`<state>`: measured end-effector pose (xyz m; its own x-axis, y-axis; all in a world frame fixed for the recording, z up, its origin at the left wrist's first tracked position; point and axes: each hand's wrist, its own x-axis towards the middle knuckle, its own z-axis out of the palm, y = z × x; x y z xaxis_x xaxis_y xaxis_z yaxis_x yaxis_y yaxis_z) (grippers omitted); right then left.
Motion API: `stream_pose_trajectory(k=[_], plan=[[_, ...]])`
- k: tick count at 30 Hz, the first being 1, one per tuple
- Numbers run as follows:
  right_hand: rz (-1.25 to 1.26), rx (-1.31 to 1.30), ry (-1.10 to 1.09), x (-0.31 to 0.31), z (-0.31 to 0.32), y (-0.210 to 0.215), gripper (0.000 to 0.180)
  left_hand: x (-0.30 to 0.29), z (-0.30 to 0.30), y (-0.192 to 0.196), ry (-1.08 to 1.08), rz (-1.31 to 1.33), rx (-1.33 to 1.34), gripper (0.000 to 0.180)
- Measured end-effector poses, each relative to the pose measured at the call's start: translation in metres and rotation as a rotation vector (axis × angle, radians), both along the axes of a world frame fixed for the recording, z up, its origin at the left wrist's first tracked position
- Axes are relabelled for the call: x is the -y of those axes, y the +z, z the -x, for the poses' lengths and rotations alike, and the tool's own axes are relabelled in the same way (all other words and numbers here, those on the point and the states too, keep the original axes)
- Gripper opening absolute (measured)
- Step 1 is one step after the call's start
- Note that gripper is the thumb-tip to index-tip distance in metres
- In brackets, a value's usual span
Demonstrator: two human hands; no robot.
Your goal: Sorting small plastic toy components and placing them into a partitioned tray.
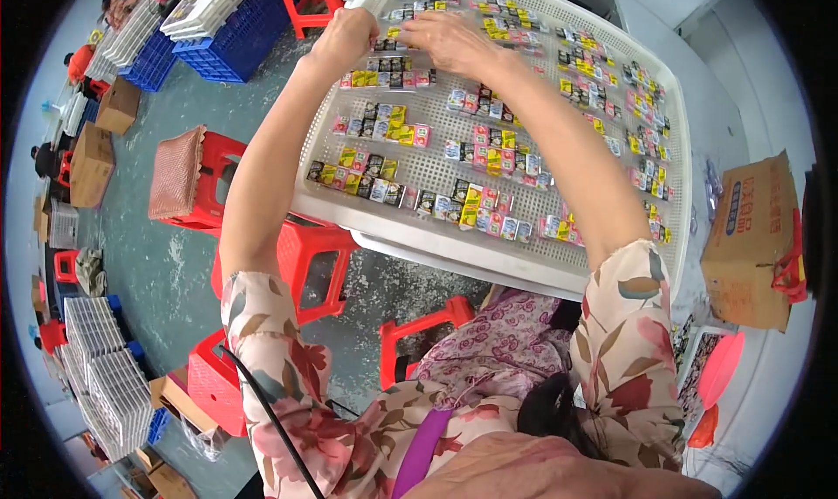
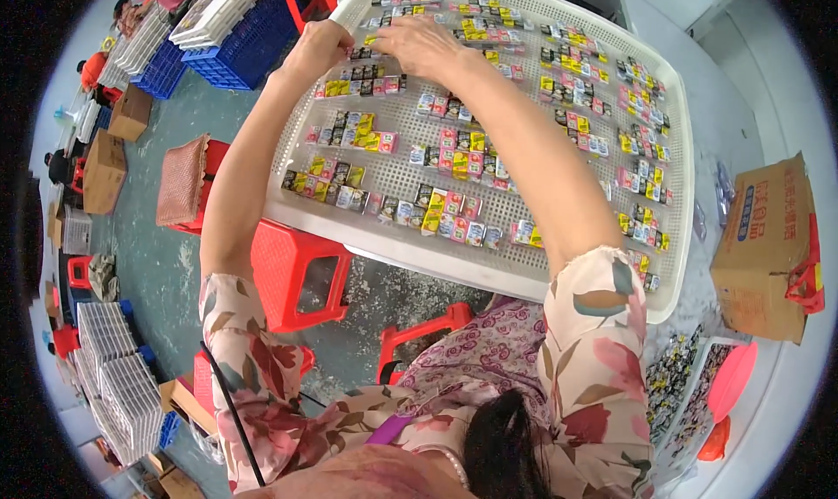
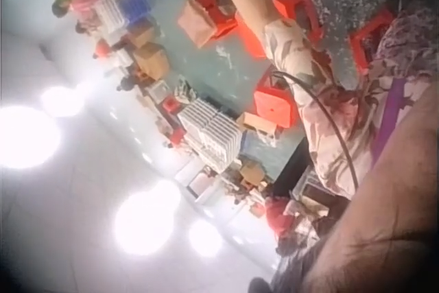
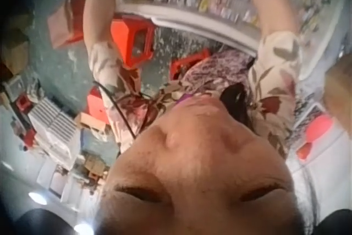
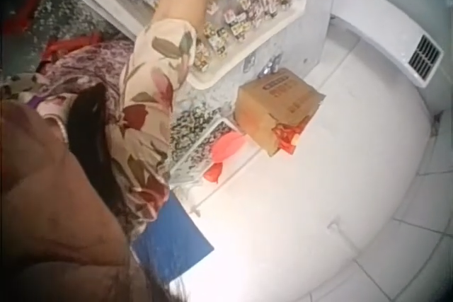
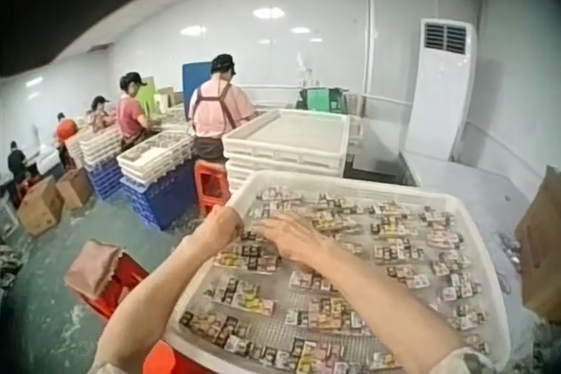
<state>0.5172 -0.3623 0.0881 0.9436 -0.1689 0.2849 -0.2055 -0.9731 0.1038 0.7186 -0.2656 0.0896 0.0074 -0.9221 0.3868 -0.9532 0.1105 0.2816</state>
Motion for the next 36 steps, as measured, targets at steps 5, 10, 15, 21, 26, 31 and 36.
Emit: stream_pose_trajectory(k=[5, 10, 15, 21, 26, 31, 36], plan=[[0.088, 0.078, 0.121, 0.006, -0.019, -0.015, 0.053, 0.003, 0.003, 0.003, 0.034, -0.038, 0.025, 0.019], [0.085, 0.081, 0.1, 0.02, -0.026, -0.028, 0.051, 0.01, 0.007, 0.004, 0.02, -0.05, 0.083, 0.023], [-0.034, 0.042, 0.045, 0.001, -0.036, -0.019, 0.024, 0.004, -0.01, -0.004, 0.066, -0.135, 0.101, 0.021], [0.072, 0.12, 0.01, 0.008, -0.035, -0.032, 0.025, 0.012, 0.004, 0.002, 0.052, -0.147, 0.141, 0.022], [-0.054, 0.121, 0.094, 0.001, -0.03, -0.021, 0.025, 0.003, 0.002, 0.002, -0.054, -0.083, 0.19, 0.026], [-0.149, 0.104, 0.072, -0.004, -0.028, -0.012, 0.023, 0.009, 0.007, 0.003, 0.004, -0.16, 0.326, 0.026], [-0.343, 0.089, 0.082, -0.034, -0.025, 0.023, 0.023, -0.013, -0.017, -0.028, 0.097, -0.121, 0.377, 0.016]])
